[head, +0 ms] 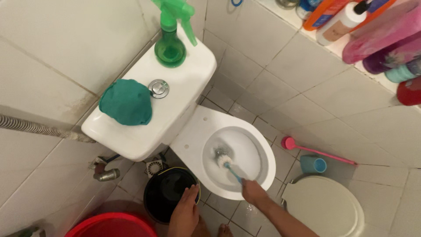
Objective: The person pours water from a black bucket and a blue scoop into a toilet while scrubbing the bowl with a brush.
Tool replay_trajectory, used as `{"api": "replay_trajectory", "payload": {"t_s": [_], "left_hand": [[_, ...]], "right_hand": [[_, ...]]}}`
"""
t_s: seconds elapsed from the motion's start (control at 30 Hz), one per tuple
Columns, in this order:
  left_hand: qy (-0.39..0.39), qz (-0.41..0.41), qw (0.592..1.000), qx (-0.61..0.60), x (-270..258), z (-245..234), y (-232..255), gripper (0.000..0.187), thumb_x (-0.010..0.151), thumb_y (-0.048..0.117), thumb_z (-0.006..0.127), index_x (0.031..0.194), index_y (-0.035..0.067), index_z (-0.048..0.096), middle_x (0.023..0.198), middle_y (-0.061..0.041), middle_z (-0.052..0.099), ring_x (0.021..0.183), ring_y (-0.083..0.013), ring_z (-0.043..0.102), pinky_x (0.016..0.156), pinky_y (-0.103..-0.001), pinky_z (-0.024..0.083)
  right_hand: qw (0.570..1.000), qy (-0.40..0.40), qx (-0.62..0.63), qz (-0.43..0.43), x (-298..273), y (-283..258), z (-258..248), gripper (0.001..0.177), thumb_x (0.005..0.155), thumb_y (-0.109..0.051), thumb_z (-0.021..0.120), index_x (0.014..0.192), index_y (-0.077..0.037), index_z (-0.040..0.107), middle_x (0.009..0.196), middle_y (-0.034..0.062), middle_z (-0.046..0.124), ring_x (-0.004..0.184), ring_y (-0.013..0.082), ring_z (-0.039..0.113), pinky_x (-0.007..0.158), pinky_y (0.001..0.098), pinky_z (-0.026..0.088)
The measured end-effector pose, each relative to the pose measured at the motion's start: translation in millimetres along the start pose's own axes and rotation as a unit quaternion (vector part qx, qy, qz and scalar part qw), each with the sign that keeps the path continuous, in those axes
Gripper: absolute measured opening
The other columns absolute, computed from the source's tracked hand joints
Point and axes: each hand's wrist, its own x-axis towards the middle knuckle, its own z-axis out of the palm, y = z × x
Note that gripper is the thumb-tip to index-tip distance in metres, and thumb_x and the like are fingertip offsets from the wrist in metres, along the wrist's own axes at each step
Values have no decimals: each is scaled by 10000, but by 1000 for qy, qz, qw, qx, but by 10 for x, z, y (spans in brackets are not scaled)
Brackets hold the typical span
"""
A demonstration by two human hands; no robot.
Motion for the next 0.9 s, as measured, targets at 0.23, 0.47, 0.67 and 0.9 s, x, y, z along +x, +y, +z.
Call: {"api": "replay_trajectory", "payload": {"t_s": [0.23, 0.47, 0.67, 0.9], "left_hand": [[28, 19, 999, 0, 9, -48, 226, 671, 810, -55, 590, 1455, 104, 495, 1468, -189, 550, 1392, -406, 475, 1085, -447, 474], [6, -16, 1000, -3, -94, -92, 415, 660, 836, -49, 596, 1465, 110, 476, 1483, -181, 529, 1412, -394, 448, 1083, -450, 469], [-55, -72, 996, 15, -140, -190, 607, 634, 898, -3, 562, 1502, 136, 428, 1532, -163, 467, 1453, -367, 389, 1113, -442, 440], [-33, -41, 998, 28, -336, -174, 810, 635, 888, -6, 553, 1501, 93, 421, 1524, -186, 468, 1443, -382, 395, 1120, -432, 432]], "right_hand": [[987, 27, -138, 77, -399, 247, -808, 459, 1001, -201, 436, 1451, -181, 528, 1104, 194, 731, 1030, 381, 727, 908, 531, 588], [980, 58, -172, 86, -567, 200, -798, 493, 1017, -162, 432, 1508, -129, 451, 1075, 196, 738, 970, 365, 750, 833, 508, 617], [980, -56, -164, 98, -1093, -24, -696, 504, 997, -109, 476, 1496, -75, 417, 1109, 210, 693, 1003, 346, 743, 837, 489, 641], [991, -28, -134, 4, -1209, 293, -633, 354, 971, -138, 495, 1288, -83, 642, 1112, 219, 718, 1058, 394, 712, 899, 524, 580]]}}
